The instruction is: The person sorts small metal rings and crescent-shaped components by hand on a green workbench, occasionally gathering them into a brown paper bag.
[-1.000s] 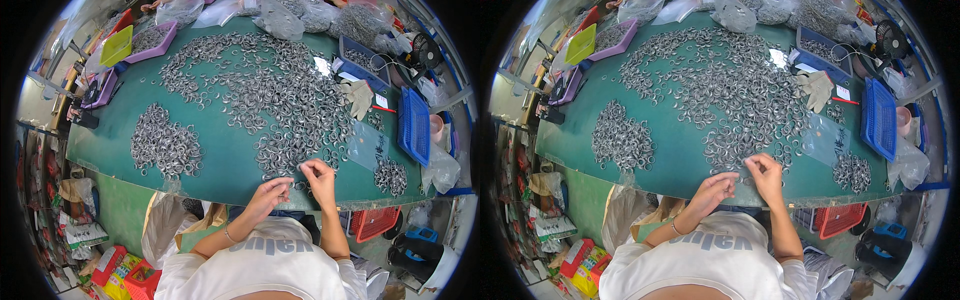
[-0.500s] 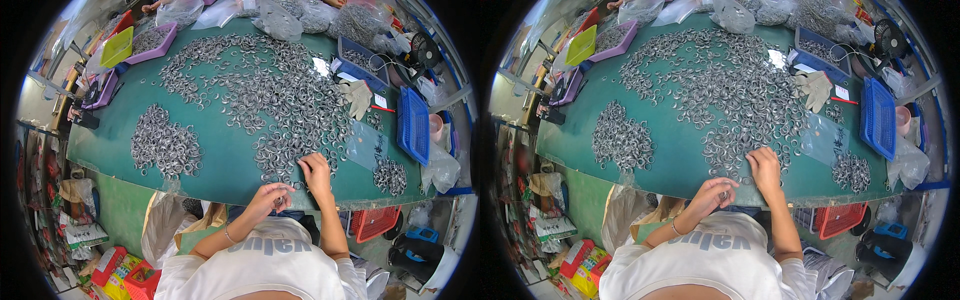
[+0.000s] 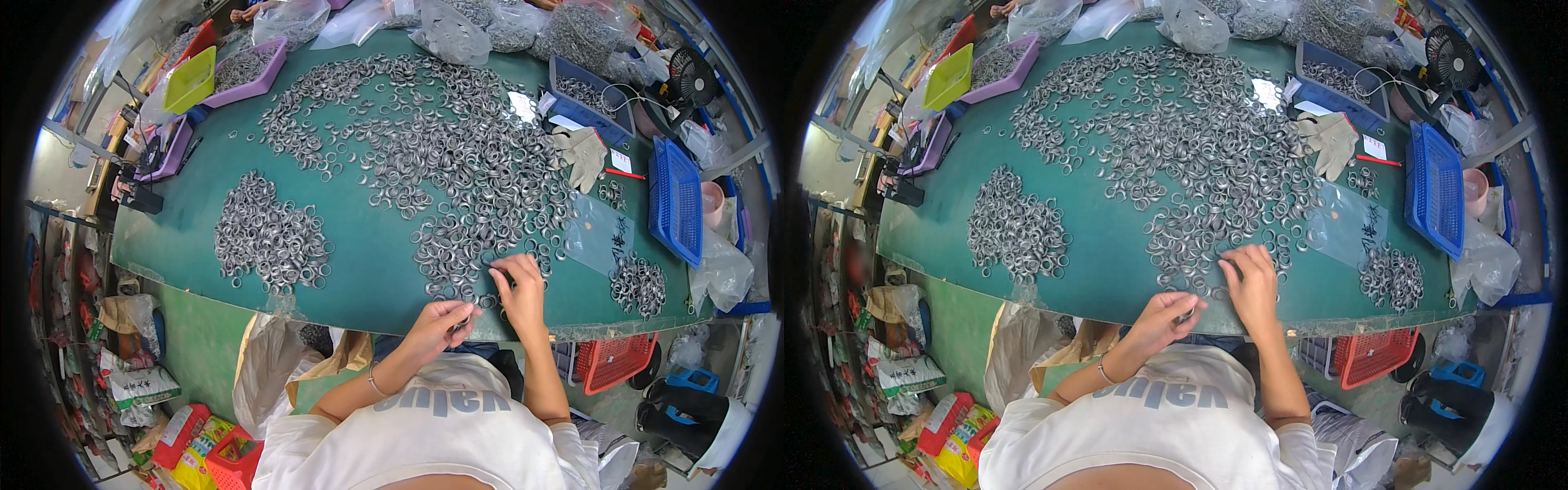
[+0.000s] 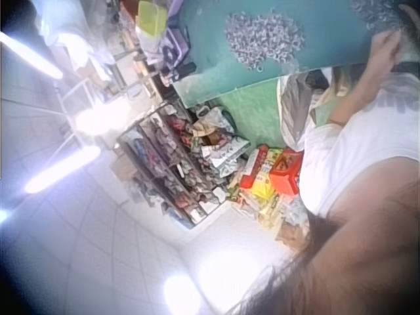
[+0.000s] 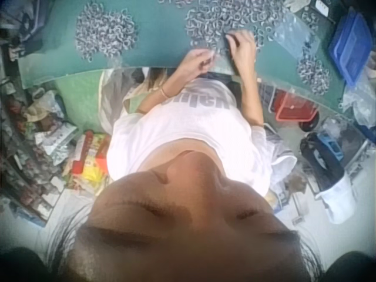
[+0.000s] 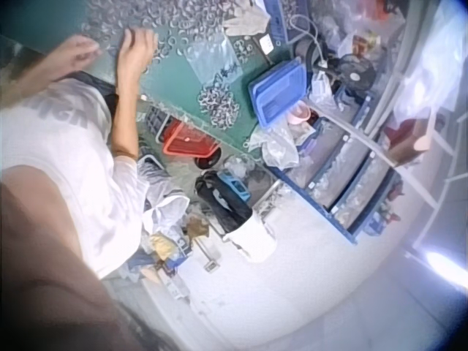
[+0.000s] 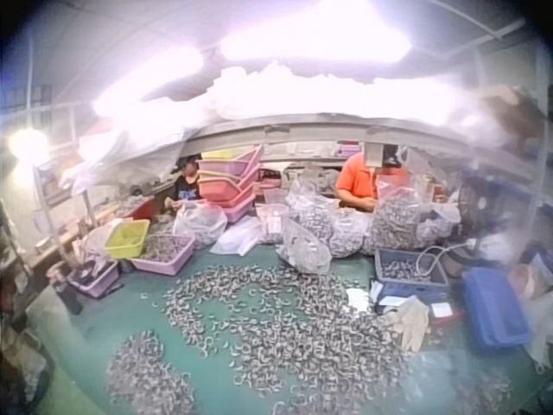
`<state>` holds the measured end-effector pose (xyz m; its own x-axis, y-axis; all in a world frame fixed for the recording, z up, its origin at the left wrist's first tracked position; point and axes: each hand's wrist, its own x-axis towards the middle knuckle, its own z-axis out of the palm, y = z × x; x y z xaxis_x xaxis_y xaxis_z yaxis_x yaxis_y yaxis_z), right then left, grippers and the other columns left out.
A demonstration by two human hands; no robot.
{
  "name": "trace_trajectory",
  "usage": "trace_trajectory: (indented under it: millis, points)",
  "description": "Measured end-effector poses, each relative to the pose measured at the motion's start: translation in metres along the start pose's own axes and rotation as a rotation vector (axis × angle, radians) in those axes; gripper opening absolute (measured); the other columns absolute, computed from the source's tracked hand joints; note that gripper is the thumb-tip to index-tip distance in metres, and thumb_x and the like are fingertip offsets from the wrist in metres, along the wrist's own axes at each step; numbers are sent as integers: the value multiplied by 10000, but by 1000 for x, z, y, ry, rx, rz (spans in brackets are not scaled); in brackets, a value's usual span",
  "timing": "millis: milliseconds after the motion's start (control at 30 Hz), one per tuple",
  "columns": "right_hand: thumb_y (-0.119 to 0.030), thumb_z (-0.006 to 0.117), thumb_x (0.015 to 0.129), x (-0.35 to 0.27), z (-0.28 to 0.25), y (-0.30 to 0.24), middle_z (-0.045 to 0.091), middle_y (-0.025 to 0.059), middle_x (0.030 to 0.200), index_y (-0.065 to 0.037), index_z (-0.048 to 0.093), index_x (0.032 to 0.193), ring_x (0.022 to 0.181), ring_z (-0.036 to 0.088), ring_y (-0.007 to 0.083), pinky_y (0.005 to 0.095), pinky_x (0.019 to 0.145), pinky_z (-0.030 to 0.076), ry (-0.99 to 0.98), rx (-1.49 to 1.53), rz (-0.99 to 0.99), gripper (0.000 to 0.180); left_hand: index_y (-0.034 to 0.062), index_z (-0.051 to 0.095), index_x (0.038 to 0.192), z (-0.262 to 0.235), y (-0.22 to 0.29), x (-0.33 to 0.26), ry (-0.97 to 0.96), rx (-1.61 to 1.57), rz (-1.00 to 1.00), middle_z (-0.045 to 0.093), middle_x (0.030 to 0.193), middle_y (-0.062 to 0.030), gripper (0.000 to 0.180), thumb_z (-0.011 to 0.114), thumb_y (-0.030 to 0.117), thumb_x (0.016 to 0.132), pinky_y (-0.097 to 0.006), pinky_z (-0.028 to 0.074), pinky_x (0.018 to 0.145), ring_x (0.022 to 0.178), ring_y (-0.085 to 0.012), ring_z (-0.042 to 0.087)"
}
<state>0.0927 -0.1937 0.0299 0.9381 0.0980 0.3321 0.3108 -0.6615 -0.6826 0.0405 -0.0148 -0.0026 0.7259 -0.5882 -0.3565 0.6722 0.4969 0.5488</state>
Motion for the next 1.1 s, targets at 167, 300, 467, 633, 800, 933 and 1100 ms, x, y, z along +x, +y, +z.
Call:
trace_trajectory:
  millis: [167,300,467,633,800,933,1100]
  points:
    - [-8,676,737,-3,15,21,576,100,792,3,642,855,746,537,258,345,708,430,-27,-110,8,123,-1,606,1108,10,5,-4,47,-26,-11,585,781,-27,277,554,212,939,-201,361,483,598,-75,499]
    - [-13,634,795,-16,0,7,570,63,808,8,629,893,701,511,144,269,647,407,-130,487,393,100,14,555,1204,24,5,-2,208,6,100,616,948,-41,324,543,209,945,-201,429,594,723,-75,532]
    - [-8,632,788,-27,-12,-21,587,73,813,4,633,867,749,536,188,297,645,423,-235,375,77,79,13,542,1213,31,4,5,271,-68,123,613,1000,-38,327,537,203,947,-222,454,664,802,-85,551]
    - [-16,673,743,-13,-11,-15,591,112,816,-1,644,836,790,540,278,367,718,433,-72,346,145,99,5,602,1075,16,1,4,146,16,101,606,840,-33,238,504,186,957,-225,418,544,660,-90,540]
    - [-53,677,734,12,10,14,562,98,814,-12,629,810,828,515,292,386,734,392,112,-313,-7,98,-2,590,1090,17,7,-2,-60,-48,100,567,775,-45,223,489,135,947,-228,354,439,524,-87,466]
    - [-61,678,738,5,14,27,558,99,810,-16,622,792,832,514,284,384,728,380,82,-256,14,90,2,586,1106,28,11,-2,112,-111,35,556,784,-54,228,494,136,947,-209,335,438,532,-86,461]
    - [-34,662,753,-9,-1,12,576,105,785,-5,618,785,777,521,291,385,713,390,37,-48,108,62,14,579,1134,34,9,4,268,-153,21,542,758,-36,259,507,184,952,-196,323,442,557,-71,427]
